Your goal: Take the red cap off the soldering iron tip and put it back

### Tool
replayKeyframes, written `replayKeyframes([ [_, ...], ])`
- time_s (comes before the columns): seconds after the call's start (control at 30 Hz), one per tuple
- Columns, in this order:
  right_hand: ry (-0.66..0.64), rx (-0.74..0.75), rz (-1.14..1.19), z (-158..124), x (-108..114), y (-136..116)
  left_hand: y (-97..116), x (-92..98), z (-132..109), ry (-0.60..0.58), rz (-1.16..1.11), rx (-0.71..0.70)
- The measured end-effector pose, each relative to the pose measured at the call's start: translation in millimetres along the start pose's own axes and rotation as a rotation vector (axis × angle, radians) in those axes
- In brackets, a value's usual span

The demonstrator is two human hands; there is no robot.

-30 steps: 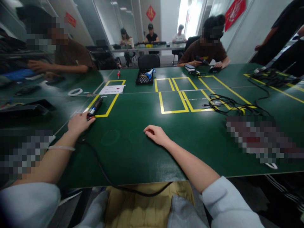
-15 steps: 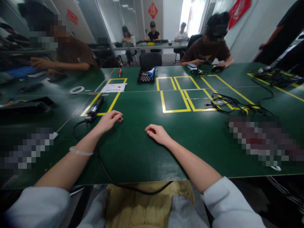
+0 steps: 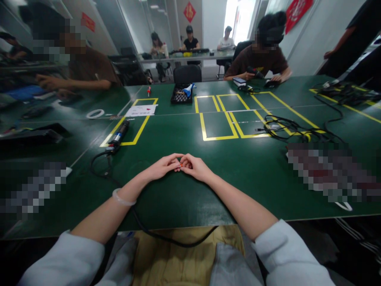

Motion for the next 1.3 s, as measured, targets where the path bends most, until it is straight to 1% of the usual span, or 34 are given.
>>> replayKeyframes([
  [0.1, 0.006, 0.0, -0.021, -0.4, 0.4, -0.6, -1.0, -0.9, -0.5, 0.016, -0.003, 0.002],
  [0.3, 0.073, 0.004, -0.079, -0.6, 5.8, -1.7, -3.9, 1.8, -2.2, 0.131, 0.001, -0.005],
  [0.47, 0.15, 0.078, -0.174, -0.8, 9.3, -4.2, -10.1, 2.0, -2.4, 0.156, 0.051, -0.031],
  [0.53, 0.155, 0.083, -0.16, -0.8, 9.5, -5.5, -12.5, 2.0, -2.2, 0.16, 0.056, -0.044],
  [0.73, 0.144, 0.001, -0.077, 0.0, 9.3, -2.5, -13.4, 0.4, -1.9, 0.178, 0.019, -0.072],
  [0.87, 0.165, -0.084, 0.003, 1.1, 11.5, 4.6, -8.5, -5.6, -2.6, 0.16, 0.022, -0.083],
  [0.97, 0.162, -0.125, 0.077, 1.6, 13.2, 6.4, -1.7, -9.9, -3.4, 0.159, 0.092, -0.109],
  [1.1, 0.132, -0.132, 0.091, 1.8, 13.0, 4.0, 5.4, -10.2, -4.0, 0.18, 0.184, -0.147],
  [1.23, 0.151, -0.103, 0.072, 1.5, 11.6, 2.0, 4.8, -4.6, -4.4, 0.227, 0.249, -0.139],
  [1.3, 0.137, -0.087, 0.043, 1.3, 9.8, 1.4, 3.3, -3.0, -4.8, 0.236, 0.262, -0.134],
])
Point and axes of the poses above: each hand's wrist, its own z-axis towards the middle knuckle, its own x-axis out of the back of the hand, y = z × x, the point moved 4 cm from there along z, towards the middle knuckle, and after that the axes turned 7 degrees about -x, right-handed, at the moved point
